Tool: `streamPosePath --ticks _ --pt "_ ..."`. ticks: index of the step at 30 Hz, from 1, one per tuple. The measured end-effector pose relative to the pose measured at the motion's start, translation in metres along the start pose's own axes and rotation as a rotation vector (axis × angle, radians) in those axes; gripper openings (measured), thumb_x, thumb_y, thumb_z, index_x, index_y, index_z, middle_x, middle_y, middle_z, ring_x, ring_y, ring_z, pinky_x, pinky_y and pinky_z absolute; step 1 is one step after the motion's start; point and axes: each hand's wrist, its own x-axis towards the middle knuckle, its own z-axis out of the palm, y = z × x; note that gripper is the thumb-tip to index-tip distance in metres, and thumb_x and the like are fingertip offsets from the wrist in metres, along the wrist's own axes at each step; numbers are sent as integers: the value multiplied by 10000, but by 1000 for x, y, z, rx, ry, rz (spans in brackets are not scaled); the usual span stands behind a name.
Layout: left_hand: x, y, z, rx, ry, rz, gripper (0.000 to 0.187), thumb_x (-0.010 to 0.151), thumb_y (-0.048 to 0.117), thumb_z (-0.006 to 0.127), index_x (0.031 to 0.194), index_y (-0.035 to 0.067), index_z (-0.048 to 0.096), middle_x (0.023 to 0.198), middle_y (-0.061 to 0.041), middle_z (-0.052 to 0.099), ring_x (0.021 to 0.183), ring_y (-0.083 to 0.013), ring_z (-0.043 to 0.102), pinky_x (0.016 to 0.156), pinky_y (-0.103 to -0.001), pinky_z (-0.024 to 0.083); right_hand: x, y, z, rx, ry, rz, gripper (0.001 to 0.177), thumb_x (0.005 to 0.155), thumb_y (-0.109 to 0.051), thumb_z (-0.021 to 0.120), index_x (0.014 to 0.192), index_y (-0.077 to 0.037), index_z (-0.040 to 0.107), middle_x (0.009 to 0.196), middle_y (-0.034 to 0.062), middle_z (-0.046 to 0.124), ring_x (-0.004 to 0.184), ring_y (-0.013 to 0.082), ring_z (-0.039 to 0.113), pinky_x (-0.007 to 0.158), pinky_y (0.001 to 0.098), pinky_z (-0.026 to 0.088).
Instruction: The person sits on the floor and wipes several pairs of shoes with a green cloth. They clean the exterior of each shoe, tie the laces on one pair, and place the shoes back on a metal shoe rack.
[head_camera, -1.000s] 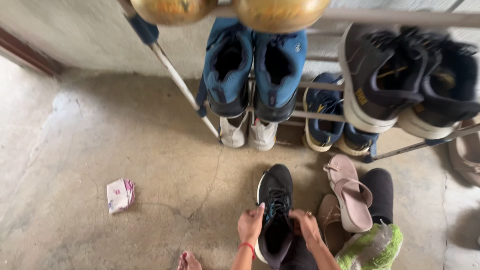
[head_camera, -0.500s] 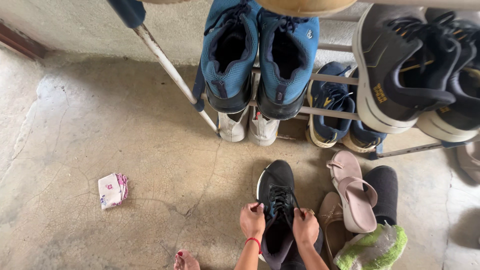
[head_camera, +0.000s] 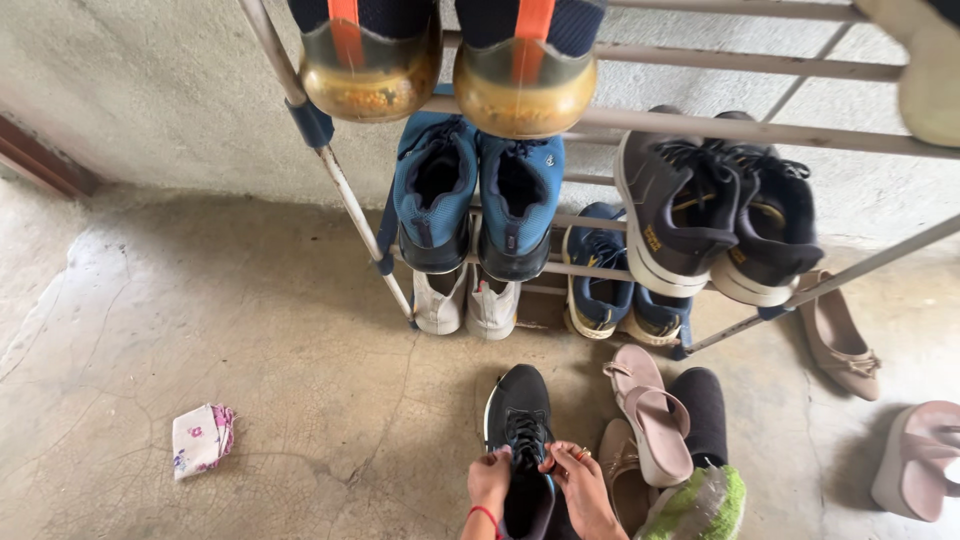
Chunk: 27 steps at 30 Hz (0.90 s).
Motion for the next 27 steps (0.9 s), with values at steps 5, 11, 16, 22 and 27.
streamPosePath --ticks 5,11,16,22,27 --pt "1 -12 -31 -440 -303 -128 414 979 429 666 952 21 728 679 -6 557 570 -115 465 521 -274 348 -11 -18 4 118 11 -44 230 988 -162 586 1084 16 697 682 16 516 665 155 548 736 331 532" --pt "-30 2 -62 -850 -355 -135 251 892 288 707 1045 89 718 871 0 748 563 -87 477 490 -249 292 0 4 -3 -16 152 -92 227 1013 -198 574 1119 -35 691 579 -28 402 481 103 386 479 298 365" --pt "-76 61 -93 -649 -432 148 330 962 299 650 1143 51 772 896 -33 777 612 -70 547 546 -199 410 2 18 -6 -117 216 -126 237 1046 -180 557 1145 -7 686 631 -51 402 504 87 326 457 293 262" --pt "-99 111 -93 -392 -562 487 297 1020 257 631 1078 -2 764 789 -24 694 635 -62 599 581 -217 487 -4 18 -1 -774 66 -501 370 940 -98 519 1285 -5 616 1080 -22 633 899 189 703 761 335 601" --pt "-128 117 -56 -372 -686 478 330 1056 263 609 1154 -20 747 773 -16 666 658 -83 622 586 -216 499 -17 25 19 -805 -200 -344 294 926 -145 590 1164 0 685 979 26 687 817 179 646 712 330 521"
